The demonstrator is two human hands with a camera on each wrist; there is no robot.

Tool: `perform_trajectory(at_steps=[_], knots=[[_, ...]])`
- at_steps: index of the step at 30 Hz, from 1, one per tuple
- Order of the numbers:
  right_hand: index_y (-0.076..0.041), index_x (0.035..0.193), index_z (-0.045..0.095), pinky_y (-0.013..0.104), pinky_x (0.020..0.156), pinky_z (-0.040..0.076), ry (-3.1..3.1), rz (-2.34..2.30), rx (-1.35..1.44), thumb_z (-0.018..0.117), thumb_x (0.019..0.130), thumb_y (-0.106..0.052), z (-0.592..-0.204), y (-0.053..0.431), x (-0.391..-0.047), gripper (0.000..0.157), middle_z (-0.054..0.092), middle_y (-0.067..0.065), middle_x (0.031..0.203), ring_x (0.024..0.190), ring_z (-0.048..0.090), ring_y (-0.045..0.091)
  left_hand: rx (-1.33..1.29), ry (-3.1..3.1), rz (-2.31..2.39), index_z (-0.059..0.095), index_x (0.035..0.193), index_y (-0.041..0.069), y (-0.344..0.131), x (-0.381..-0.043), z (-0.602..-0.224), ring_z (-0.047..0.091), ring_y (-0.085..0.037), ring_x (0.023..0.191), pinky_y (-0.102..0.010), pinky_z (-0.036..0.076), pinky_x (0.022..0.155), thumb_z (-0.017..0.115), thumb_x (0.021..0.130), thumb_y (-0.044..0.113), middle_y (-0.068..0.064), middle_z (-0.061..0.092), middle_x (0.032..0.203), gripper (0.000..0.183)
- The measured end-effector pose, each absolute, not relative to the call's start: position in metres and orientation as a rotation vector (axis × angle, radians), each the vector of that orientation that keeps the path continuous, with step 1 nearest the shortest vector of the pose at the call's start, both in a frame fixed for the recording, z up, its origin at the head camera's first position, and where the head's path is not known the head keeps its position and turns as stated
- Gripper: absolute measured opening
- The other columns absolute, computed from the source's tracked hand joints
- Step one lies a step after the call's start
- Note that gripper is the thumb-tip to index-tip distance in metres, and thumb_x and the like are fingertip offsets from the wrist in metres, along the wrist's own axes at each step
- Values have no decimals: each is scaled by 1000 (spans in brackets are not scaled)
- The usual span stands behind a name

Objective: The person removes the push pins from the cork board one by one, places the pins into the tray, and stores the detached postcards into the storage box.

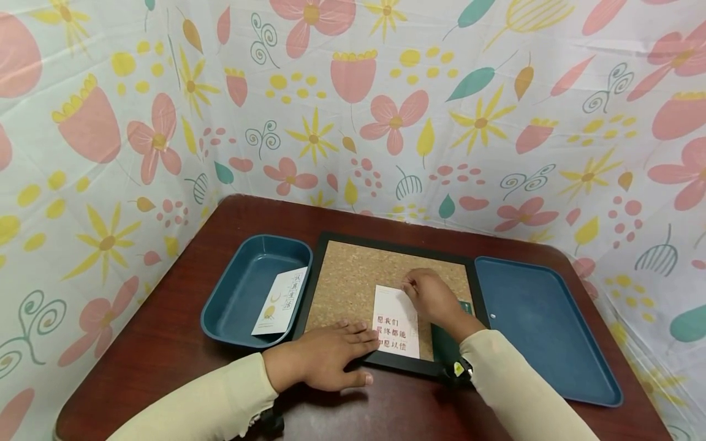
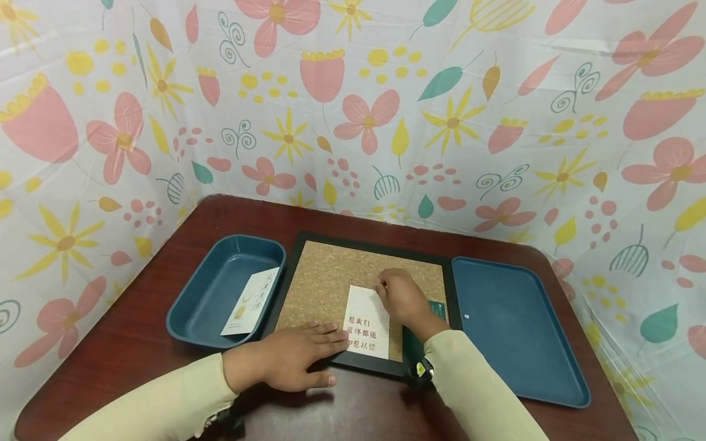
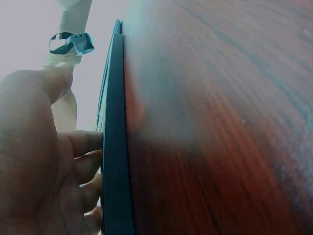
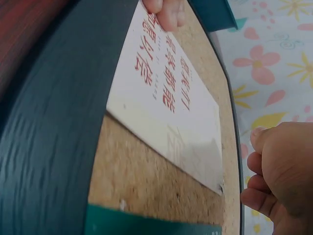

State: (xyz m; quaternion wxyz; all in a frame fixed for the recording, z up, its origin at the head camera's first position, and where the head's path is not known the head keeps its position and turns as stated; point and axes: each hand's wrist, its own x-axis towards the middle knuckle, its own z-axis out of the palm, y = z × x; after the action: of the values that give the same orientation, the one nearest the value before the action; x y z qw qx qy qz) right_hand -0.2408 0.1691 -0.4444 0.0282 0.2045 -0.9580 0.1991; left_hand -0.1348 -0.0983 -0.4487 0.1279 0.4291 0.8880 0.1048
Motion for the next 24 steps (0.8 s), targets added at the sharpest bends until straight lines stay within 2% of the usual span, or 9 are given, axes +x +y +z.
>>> perform_trajectory(at_steps=[5,12,20,24], knots=[[-9,97,67,37,66,48,-2984,624,595,65,103,-15,-442,178,-239,8,60,3,91,77,53,18,1246,2584,296,36,161,23,-98,-135,-449,18,-17,154,-41,18,123,28,103,69,8,28,166,75],[-7,95,64,36,65,45,-2996,655,571,64,102,-11,-439,194,-238,8,57,4,87,74,52,19,1242,2592,288,37,161,23,-98,-135,-449,19,-18,154,-41,18,124,29,103,69,7,29,166,74],[-5,105,66,36,63,44,-3032,669,511,63,104,-15,-438,213,-233,11,61,6,96,75,53,18,1233,2574,309,36,161,23,-98,-134,-449,18,-17,154,-41,17,124,29,103,69,8,28,166,74],[-7,104,66,37,64,42,-3025,671,491,63,104,-17,-438,224,-231,10,60,5,93,74,51,18,1229,2564,324,35,162,23,-99,-134,-448,17,-18,155,-42,17,124,29,104,69,8,27,167,74]])
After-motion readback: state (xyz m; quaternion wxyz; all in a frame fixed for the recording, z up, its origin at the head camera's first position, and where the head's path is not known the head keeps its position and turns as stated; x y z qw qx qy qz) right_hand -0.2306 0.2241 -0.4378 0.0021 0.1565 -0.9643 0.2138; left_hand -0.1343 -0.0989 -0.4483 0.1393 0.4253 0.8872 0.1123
